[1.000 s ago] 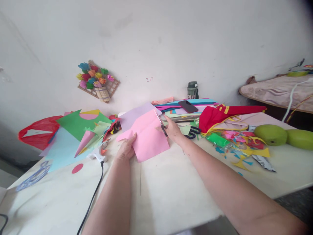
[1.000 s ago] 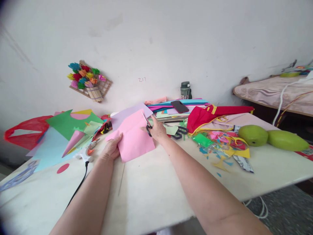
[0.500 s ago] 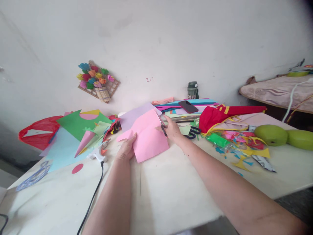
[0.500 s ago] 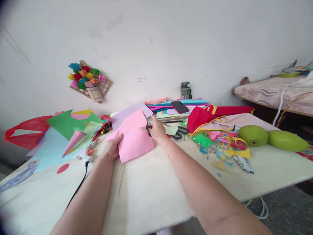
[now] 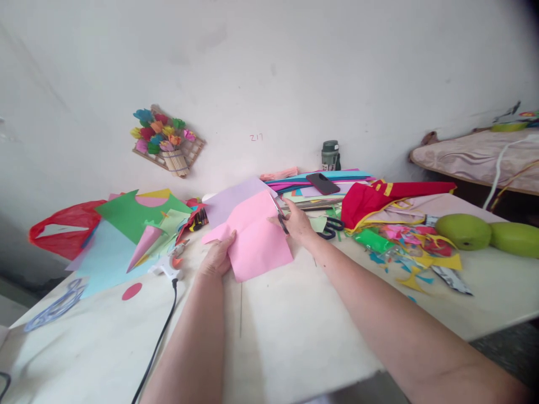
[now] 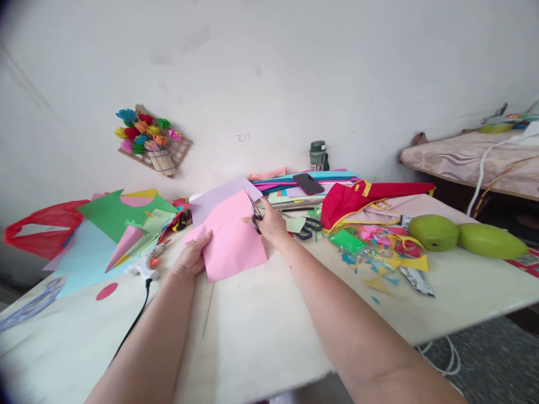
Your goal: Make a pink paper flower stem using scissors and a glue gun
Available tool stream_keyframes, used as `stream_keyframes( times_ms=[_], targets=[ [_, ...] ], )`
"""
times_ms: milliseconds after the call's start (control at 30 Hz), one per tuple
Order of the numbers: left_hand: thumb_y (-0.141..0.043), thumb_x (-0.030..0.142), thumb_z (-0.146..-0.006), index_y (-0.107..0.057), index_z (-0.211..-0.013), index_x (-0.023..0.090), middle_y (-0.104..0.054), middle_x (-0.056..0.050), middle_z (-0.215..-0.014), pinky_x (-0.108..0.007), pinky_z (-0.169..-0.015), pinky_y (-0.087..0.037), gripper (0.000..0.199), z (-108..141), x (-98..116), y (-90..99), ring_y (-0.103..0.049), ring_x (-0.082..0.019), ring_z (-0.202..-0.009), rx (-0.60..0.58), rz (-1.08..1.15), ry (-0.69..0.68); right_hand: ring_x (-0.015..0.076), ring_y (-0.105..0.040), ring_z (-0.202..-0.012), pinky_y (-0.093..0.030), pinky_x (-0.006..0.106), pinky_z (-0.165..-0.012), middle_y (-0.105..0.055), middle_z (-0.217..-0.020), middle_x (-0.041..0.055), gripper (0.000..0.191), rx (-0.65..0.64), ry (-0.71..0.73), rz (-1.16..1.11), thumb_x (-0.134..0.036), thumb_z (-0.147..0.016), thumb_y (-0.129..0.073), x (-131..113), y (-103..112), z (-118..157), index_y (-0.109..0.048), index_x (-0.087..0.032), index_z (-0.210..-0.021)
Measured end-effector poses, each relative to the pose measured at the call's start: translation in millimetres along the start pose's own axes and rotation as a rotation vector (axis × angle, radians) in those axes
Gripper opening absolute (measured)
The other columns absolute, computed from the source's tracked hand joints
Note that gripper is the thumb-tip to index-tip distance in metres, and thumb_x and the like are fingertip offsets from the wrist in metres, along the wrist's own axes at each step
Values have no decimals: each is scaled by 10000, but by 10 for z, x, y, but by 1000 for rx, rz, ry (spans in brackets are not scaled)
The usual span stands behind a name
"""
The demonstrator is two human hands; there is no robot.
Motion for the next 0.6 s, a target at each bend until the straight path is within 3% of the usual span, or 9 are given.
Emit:
stream_keyframes(
  times_ms=[600],
  targets=[
    [-613, 199, -683, -577, -981, 160, -617, -103, -1006, -269, -864, -436, 303, 7, -14, -36, -579, -184, -921, -19, -38, 15, 181, -544, -752, -396, 311, -682, -602, -780, 23, 640, 70, 1, -36, -413, -636, -597, 69, -62, -39, -391, -230, -1214]
  ],
)
Point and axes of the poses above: each hand's wrist, its own z-axis away from the middle knuckle, its own y-axis out of the back of the hand, x = y × z, the point moved 3 cm from there along -z, towards the middle knuckle
